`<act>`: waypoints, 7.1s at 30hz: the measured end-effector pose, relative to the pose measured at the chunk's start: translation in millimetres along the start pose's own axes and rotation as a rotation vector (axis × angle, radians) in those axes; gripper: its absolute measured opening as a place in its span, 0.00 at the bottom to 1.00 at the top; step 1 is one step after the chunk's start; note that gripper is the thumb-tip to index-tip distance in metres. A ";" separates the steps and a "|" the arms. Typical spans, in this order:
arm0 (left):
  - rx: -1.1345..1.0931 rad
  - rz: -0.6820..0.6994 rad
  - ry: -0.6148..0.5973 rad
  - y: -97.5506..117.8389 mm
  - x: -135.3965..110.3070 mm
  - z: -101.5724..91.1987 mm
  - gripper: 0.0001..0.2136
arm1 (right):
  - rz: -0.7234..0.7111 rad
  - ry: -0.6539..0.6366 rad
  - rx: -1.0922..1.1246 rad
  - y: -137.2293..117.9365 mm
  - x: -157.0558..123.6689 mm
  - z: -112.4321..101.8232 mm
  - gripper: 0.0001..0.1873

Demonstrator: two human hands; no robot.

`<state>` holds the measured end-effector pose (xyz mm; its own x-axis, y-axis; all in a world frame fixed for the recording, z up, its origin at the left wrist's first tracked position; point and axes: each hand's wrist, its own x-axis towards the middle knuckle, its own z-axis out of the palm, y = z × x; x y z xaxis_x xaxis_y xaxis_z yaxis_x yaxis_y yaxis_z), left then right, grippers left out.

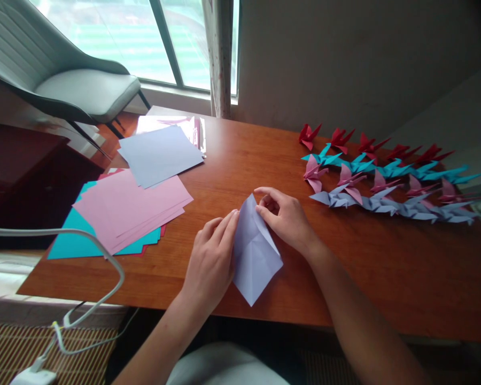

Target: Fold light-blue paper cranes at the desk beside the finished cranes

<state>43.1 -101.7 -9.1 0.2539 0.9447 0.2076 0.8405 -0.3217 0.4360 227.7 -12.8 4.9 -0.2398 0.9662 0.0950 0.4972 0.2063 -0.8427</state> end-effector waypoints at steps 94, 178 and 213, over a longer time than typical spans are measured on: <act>0.173 0.198 -0.244 -7.9 3.2 -19.2 0.36 | -0.237 -0.246 -0.505 1.1 -3.3 -4.2 0.16; 0.210 0.273 -0.264 -4.8 0.1 -21.6 0.35 | -0.262 -0.336 -0.275 10.9 -2.6 -15.8 0.29; 0.191 0.039 -0.056 -17.4 9.0 -19.9 0.26 | -0.335 -0.406 -0.409 2.1 -3.4 -16.7 0.16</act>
<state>21.3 -88.9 2.7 0.3093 0.9357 0.1697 0.9037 -0.3448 0.2537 243.5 -13.1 11.6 -0.6916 0.7210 0.0425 0.5982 0.6048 -0.5257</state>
